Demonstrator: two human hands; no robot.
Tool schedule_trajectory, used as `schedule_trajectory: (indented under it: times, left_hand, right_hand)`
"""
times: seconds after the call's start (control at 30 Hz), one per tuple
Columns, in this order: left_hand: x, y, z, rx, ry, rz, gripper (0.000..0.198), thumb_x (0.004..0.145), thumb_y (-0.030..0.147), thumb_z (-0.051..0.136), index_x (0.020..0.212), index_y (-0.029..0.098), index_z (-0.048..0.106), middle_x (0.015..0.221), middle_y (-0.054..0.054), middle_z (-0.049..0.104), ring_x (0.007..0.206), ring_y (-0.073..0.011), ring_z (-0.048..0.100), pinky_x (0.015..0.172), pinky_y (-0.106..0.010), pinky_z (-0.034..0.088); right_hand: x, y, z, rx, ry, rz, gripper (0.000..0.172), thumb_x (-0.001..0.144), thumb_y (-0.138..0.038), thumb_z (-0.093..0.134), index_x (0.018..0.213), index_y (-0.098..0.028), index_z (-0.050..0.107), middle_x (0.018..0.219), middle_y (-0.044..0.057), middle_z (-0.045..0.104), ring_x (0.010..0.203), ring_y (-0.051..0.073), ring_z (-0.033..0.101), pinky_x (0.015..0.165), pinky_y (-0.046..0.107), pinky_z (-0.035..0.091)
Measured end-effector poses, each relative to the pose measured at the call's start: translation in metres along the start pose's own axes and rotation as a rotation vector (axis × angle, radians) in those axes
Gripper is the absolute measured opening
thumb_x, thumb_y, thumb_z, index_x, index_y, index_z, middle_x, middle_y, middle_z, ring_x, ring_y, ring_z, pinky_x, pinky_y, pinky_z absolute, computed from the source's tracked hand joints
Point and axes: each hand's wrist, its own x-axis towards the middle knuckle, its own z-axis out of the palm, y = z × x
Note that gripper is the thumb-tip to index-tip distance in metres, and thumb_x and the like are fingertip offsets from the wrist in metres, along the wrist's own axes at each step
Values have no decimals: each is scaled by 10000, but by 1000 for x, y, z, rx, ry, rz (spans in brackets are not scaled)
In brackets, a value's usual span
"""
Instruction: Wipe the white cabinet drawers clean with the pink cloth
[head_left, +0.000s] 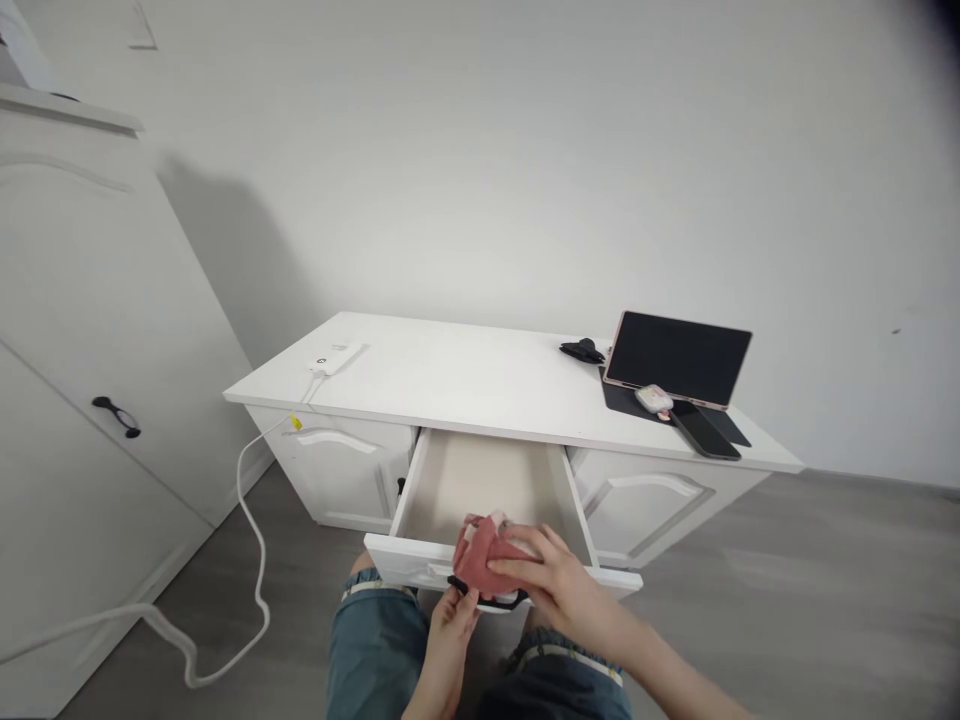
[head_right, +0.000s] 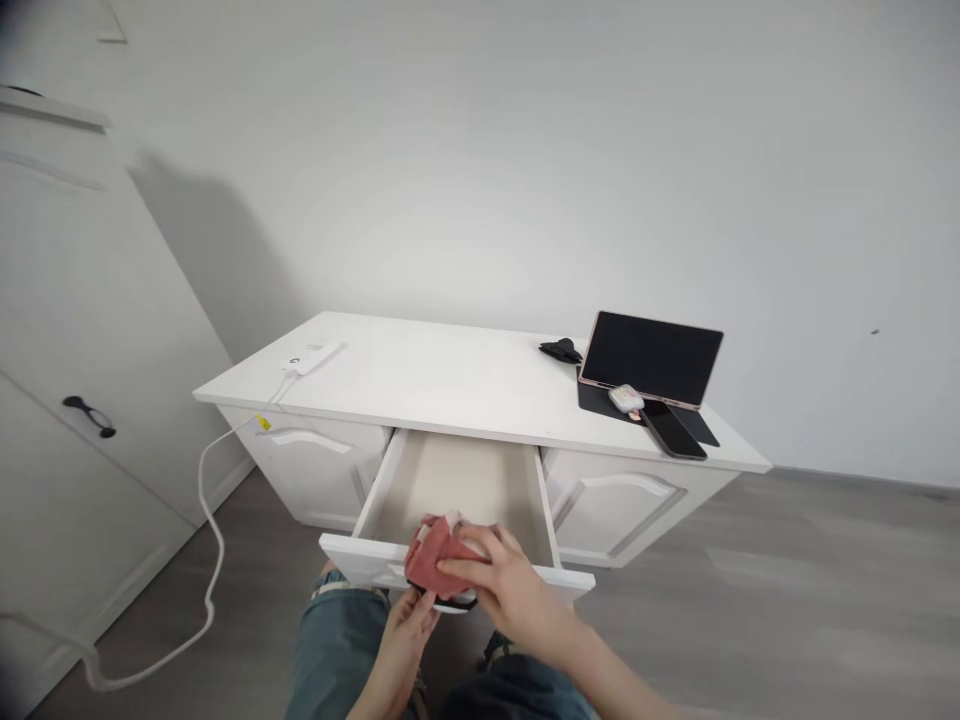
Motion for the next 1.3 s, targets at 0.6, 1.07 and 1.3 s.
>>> schedule_trajectory:
  times: [0.6, 1.07, 1.3]
  left_hand:
    - [-14, 101, 65, 851, 653, 764, 167, 770, 218, 488, 637, 240, 587, 910, -144, 646, 1267, -415, 413, 956, -695, 252]
    - [-6, 3, 8, 212, 76, 122, 320, 482, 321, 811, 767, 215, 712, 860, -137, 742, 938, -385, 664, 842, -538, 501]
    - [7, -6, -1, 48, 38, -11, 284, 511, 253, 856, 734, 201, 687, 766, -12, 721, 802, -148, 660, 758, -245, 517]
  right_hand:
    - [102, -63, 118, -431, 279, -170, 405, 949, -376, 373, 1346, -451, 399, 1519, -93, 310, 1182, 245, 368, 869, 424, 389]
    - [-15, 16, 89, -694, 591, -202, 308, 913, -287, 505, 1187, -382, 611, 1301, -68, 593, 1098, 219, 434, 876, 358, 310]
    - [-82, 79, 89, -734, 731, -14, 421, 831, -138, 531, 1125, -421, 636, 1065, 37, 660, 1086, 265, 456, 892, 437, 332]
